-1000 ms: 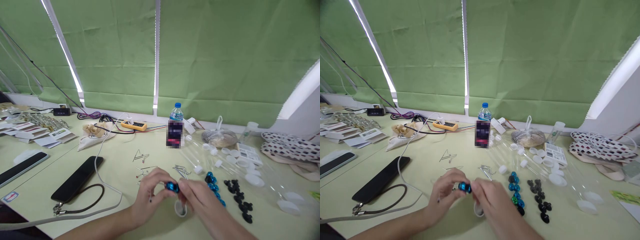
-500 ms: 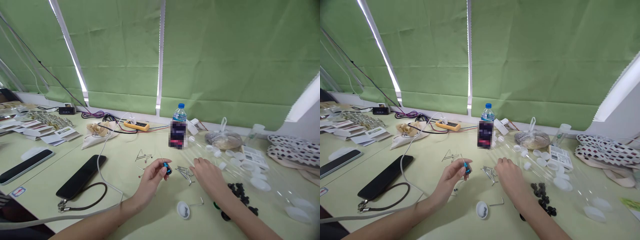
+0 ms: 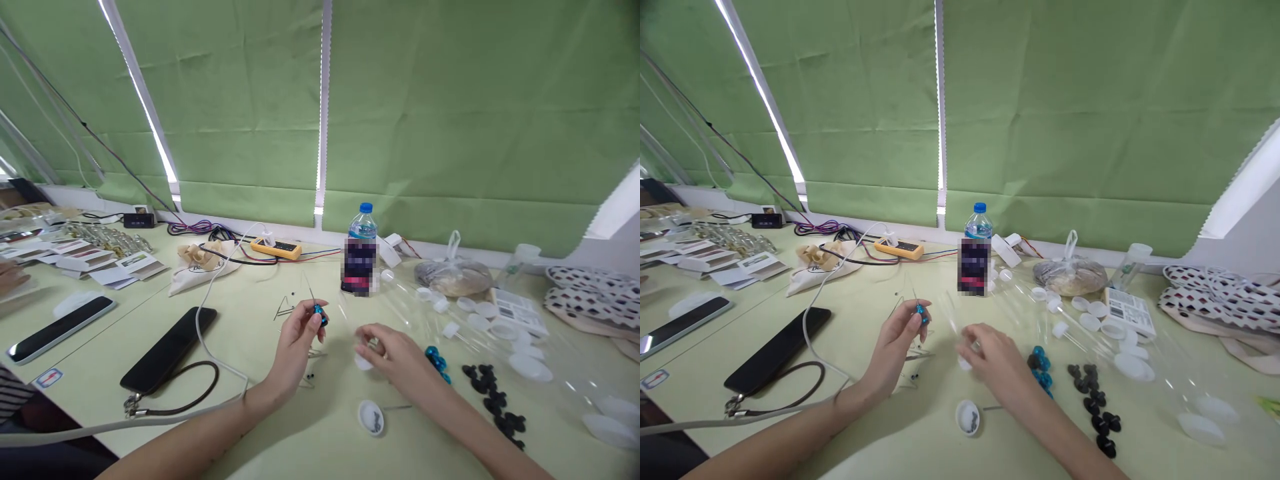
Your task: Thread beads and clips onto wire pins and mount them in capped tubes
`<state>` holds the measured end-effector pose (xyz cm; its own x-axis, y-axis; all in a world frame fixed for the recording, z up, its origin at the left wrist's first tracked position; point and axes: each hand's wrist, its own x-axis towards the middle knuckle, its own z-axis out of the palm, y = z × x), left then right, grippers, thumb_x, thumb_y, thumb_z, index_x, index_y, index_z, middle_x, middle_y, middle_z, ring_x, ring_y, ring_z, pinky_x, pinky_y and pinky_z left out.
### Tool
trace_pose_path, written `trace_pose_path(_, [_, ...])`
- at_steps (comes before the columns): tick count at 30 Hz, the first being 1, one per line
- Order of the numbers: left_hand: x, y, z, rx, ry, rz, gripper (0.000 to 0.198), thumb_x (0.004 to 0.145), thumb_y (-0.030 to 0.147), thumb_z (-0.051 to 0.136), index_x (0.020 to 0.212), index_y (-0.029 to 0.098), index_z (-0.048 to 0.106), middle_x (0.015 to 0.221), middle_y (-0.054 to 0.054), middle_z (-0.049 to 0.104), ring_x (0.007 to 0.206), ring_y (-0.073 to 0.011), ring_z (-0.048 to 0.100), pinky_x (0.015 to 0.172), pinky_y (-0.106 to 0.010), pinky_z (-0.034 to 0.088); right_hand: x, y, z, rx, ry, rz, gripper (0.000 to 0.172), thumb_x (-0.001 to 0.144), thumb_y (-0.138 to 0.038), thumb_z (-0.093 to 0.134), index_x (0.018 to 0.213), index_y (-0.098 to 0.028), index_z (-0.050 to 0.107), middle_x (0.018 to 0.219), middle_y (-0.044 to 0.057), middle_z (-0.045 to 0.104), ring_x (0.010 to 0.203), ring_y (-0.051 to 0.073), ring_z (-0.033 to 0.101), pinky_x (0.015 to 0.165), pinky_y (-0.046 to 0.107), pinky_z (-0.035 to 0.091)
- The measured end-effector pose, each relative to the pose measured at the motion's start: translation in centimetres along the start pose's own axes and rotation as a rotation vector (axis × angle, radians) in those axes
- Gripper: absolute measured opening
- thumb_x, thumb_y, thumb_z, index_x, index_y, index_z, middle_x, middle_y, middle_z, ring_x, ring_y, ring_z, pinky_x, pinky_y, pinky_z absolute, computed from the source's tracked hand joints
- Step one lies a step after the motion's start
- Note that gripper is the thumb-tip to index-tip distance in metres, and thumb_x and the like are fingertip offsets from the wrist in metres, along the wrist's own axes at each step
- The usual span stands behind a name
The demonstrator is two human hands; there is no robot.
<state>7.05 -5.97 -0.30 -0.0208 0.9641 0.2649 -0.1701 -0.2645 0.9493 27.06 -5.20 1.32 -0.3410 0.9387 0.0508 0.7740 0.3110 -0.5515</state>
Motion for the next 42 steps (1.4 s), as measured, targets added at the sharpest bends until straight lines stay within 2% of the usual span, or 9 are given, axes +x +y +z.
trace_pose_path(3, [0.0, 0.0, 0.0, 0.001, -0.015, 0.011, 0.025, 0.093, 0.037, 0.055, 0.106, 0.016, 0.060, 0.089, -0.003, 0.055, 0.071, -0.0111, 0.050, 0.066, -0.024, 0.045, -0.3, -0.3, 1.4, 0.083, -0.063, -0.001, 0.010, 0.090, -0.029, 0.051, 0.092, -0.020, 0.056, 0.087, 0.002, 0.068, 0.053, 0.013, 0.063, 0.044, 0.022, 0.044])
trace_pose_path(6, [0.0, -0.1, -0.1, 0.015, -0.040, 0.001, 0.026, 0.093, 0.037, 0.055, 0.107, 0.017, 0.061, 0.089, -0.003, 0.057, 0.069, -0.0107, 0.051, 0.066, -0.024, 0.045, -0.6, -0.2, 1.9, 0.108, -0.083, 0.001, 0.005, 0.089, -0.026, 0.052, 0.091, -0.022, 0.050, 0.074, -0.003, 0.064, 0.044, 0.010, 0.058, 0.050, 0.023, 0.045])
trace_pose_path(14, [-0.6, -0.1, -0.3, 0.093, -0.098, 0.079, 0.032, 0.095, 0.039, 0.050, 0.116, 0.018, 0.064, 0.092, -0.005, 0.057, 0.074, -0.0135, 0.051, 0.070, -0.026, 0.045, -0.8, 0.0, 2.0, 0.046, -0.058, -0.004, 0.019, 0.080, -0.020, 0.061, 0.098, -0.022, 0.055, 0.080, -0.001, 0.061, 0.070, 0.018, 0.060, 0.064, 0.028, 0.041])
trace_pose_path(18, [-1.0, 0.1, -0.4, 0.107, -0.097, 0.105, 0.032, 0.096, 0.039, 0.048, 0.114, 0.018, 0.064, 0.088, -0.005, 0.056, 0.076, -0.0144, 0.050, 0.069, -0.026, 0.043, -0.8, -0.1, 0.1, 0.075, -0.089, -0.004, 0.041, 0.074, -0.025, 0.072, 0.112, -0.024, 0.058, 0.101, 0.001, 0.061, 0.072, 0.017, 0.060, 0.066, 0.028, 0.045])
trace_pose_path(22, [-1.5, 0.6, -0.4, 0.017, -0.099, 0.093, 0.027, 0.094, 0.040, 0.052, 0.107, 0.018, 0.062, 0.087, -0.005, 0.057, 0.078, -0.0152, 0.051, 0.067, -0.024, 0.042, -1.5, -1.4, -3.3, 0.125, -0.009, -0.016, 0.030, 0.090, -0.037, 0.056, 0.118, -0.026, 0.059, 0.102, 0.002, 0.059, 0.075, 0.017, 0.058, 0.070, 0.031, 0.047])
trace_pose_path(25, [-2.3, 0.9, -0.2, -0.071, -0.217, 0.113, 0.023, 0.092, 0.039, 0.057, 0.100, 0.017, 0.061, 0.082, -0.004, 0.056, 0.073, -0.0134, 0.050, 0.065, -0.023, 0.041, -2.7, -3.1, -5.1, 0.469, 0.151, -0.125, 0.029, 0.089, -0.034, 0.060, 0.118, -0.033, 0.062, 0.095, -0.001, 0.056, 0.078, 0.015, 0.058, 0.073, 0.028, 0.050])
trace_pose_path(32, [-3.9, 1.2, 0.6, -0.229, -0.480, 0.064, 0.019, 0.088, 0.032, 0.066, 0.096, 0.016, 0.060, 0.082, -0.004, 0.058, 0.073, -0.0116, 0.051, 0.065, -0.023, 0.040, -4.7, -5.6, -5.1, 0.784, 0.098, -0.238, 0.014, 0.088, -0.025, 0.064, 0.093, -0.032, 0.075, 0.097, 0.001, 0.058, 0.073, 0.013, 0.060, 0.064, 0.022, 0.054])
trace_pose_path(38, [-3.8, 0.8, 0.7, -0.184, -0.417, 0.135, 0.023, 0.086, 0.034, 0.068, 0.101, 0.019, 0.060, 0.091, -0.004, 0.055, 0.079, -0.0130, 0.052, 0.072, -0.025, 0.043, -4.9, -5.7, -4.4, 0.678, 0.238, -0.284, 0.016, 0.093, -0.027, 0.057, 0.091, -0.027, 0.073, 0.096, 0.004, 0.060, 0.061, 0.011, 0.059, 0.055, 0.024, 0.052])
trace_pose_path(42, [-3.1, 0.0, 0.6, -0.018, -0.237, 0.301, 0.028, 0.091, 0.036, 0.059, 0.116, 0.023, 0.053, 0.112, -0.007, 0.046, 0.092, -0.0165, 0.052, 0.084, -0.032, 0.046, -4.7, -5.8, -4.4, 0.639, 0.413, -0.233, 0.018, 0.094, -0.029, 0.056, 0.085, -0.024, 0.071, 0.092, 0.005, 0.061, 0.059, 0.012, 0.057, 0.052, 0.024, 0.050])
